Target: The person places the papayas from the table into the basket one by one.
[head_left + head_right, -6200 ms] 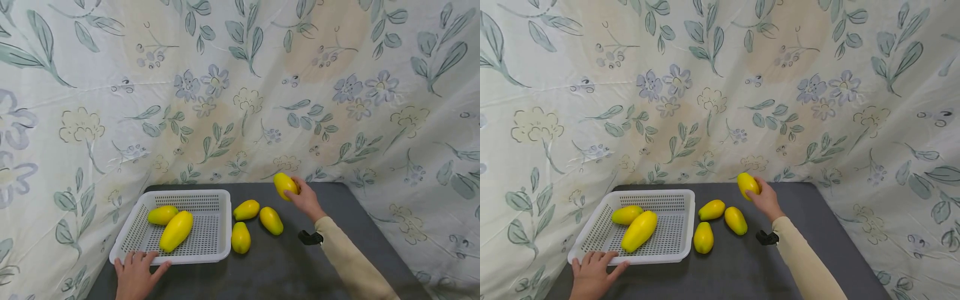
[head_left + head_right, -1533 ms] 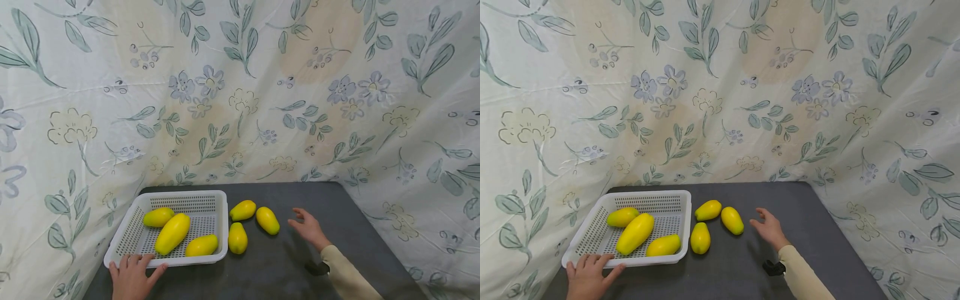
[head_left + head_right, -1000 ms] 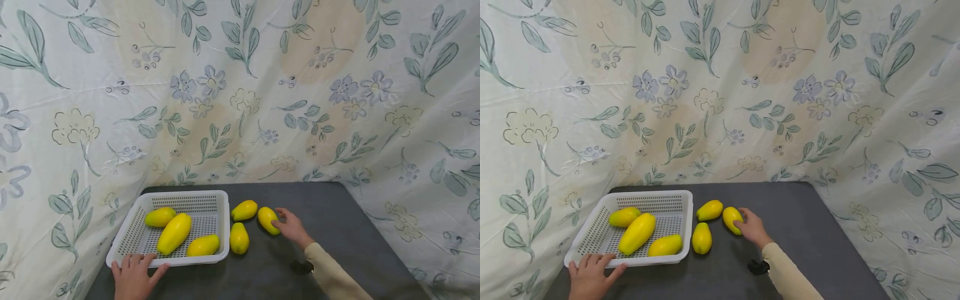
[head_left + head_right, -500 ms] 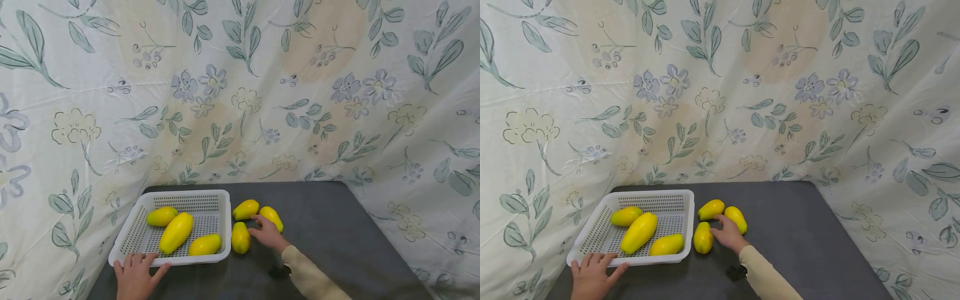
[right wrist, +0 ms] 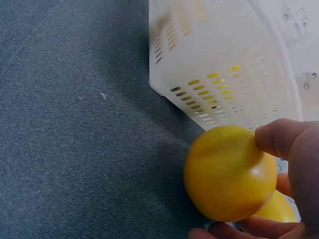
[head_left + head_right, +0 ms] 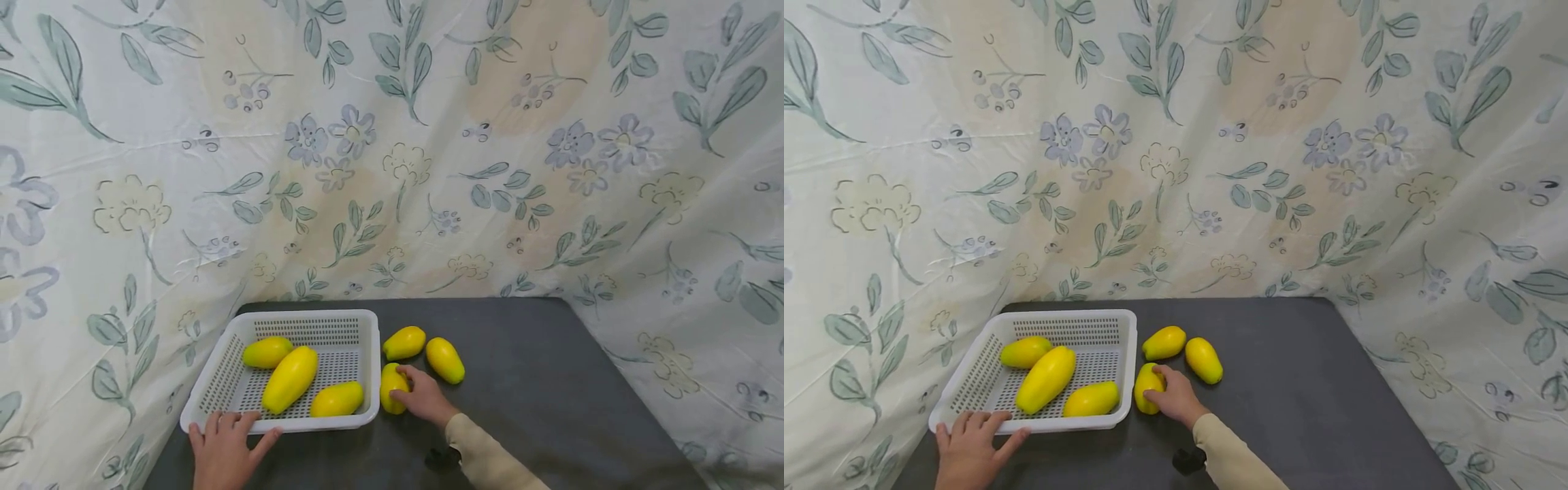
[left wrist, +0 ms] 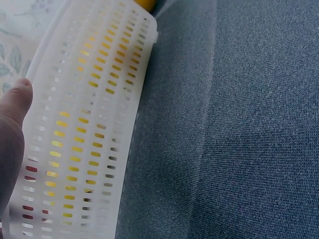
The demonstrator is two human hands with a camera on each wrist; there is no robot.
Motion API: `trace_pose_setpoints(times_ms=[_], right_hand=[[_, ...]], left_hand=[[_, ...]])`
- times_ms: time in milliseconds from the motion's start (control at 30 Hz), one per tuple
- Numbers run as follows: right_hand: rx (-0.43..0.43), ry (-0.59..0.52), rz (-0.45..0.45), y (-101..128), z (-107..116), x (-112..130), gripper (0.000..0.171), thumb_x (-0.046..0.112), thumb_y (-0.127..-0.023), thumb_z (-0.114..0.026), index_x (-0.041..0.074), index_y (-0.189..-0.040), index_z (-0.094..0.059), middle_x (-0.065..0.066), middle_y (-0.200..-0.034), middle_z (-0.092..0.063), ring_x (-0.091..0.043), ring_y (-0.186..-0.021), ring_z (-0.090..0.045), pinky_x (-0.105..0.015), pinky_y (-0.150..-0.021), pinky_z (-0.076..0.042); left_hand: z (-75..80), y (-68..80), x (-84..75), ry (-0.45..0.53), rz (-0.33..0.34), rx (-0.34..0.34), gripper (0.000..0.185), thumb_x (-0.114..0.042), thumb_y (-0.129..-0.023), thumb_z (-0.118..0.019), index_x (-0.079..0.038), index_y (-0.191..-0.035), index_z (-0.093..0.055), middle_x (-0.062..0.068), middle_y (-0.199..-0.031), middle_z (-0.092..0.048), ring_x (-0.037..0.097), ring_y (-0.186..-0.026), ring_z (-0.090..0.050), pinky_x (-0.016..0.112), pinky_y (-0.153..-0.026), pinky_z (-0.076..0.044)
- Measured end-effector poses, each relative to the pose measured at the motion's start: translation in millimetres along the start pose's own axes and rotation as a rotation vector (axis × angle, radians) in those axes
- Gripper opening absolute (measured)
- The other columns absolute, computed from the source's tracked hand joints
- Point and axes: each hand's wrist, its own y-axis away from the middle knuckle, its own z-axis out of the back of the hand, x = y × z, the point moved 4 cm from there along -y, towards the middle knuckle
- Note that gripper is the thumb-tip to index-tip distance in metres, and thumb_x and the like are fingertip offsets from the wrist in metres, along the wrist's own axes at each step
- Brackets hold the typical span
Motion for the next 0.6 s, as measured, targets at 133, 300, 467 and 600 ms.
trace_pose_setpoints(times_ms=[133, 300, 467, 600], right_hand=[[-0.011, 0.005, -0.014, -2.8, -3.6, -1.2, 0.057, 0.03, -0.093, -0.075, 0.009, -0.142, -0.056, -0.015, -0.139, -0.062, -0.026, -0.11, -0.062, -0.052, -0.098, -0.054], [-0.025, -0.005, -0.013, -3.5, -5.1, 0.2, 0.056, 0.026, -0.091, -0.075, 0.009, -0.141, -0.057, -0.015, -0.139, -0.062, -0.025, -0.109, -0.061, -0.052, -0.098, -0.054], [-0.044, -0.016, -0.005, -3.0, -5.9, -1.0, 0.055, 0.025, -0.09, -0.075, 0.008, -0.14, -0.057, -0.017, -0.14, -0.061, -0.027, -0.11, -0.06, -0.053, -0.097, -0.053], [-0.054, -0.051, -0.026, -1.6, -6.8, -5.1, 0.054, 0.025, -0.09, -0.074, 0.01, -0.139, -0.058, -0.017, -0.141, -0.06, -0.029, -0.112, -0.06, -0.053, -0.099, -0.053]], left_hand=[[0.7, 0.9, -0.5, 0.011, -0.005, 0.001, 0.079, -0.079, -0.082, -0.062, -0.008, -0.116, -0.072, 0.025, -0.116, -0.063, 0.053, -0.12, -0.042, 0.081, -0.112, -0.005], [1.5, 1.5, -0.8, 0.015, -0.01, -0.003, 0.081, -0.081, -0.081, -0.06, -0.009, -0.117, -0.072, 0.025, -0.118, -0.063, 0.054, -0.122, -0.041, 0.081, -0.114, -0.004], [1.5, 2.1, -0.9, 0.015, -0.01, -0.006, 0.076, -0.077, -0.082, -0.064, -0.009, -0.116, -0.072, 0.025, -0.117, -0.063, 0.054, -0.121, -0.041, 0.081, -0.113, -0.005], [1.4, 2.3, -1.1, 0.017, -0.007, -0.002, 0.079, -0.079, -0.081, -0.062, -0.009, -0.116, -0.072, 0.025, -0.117, -0.063, 0.054, -0.122, -0.041, 0.081, -0.113, -0.005]])
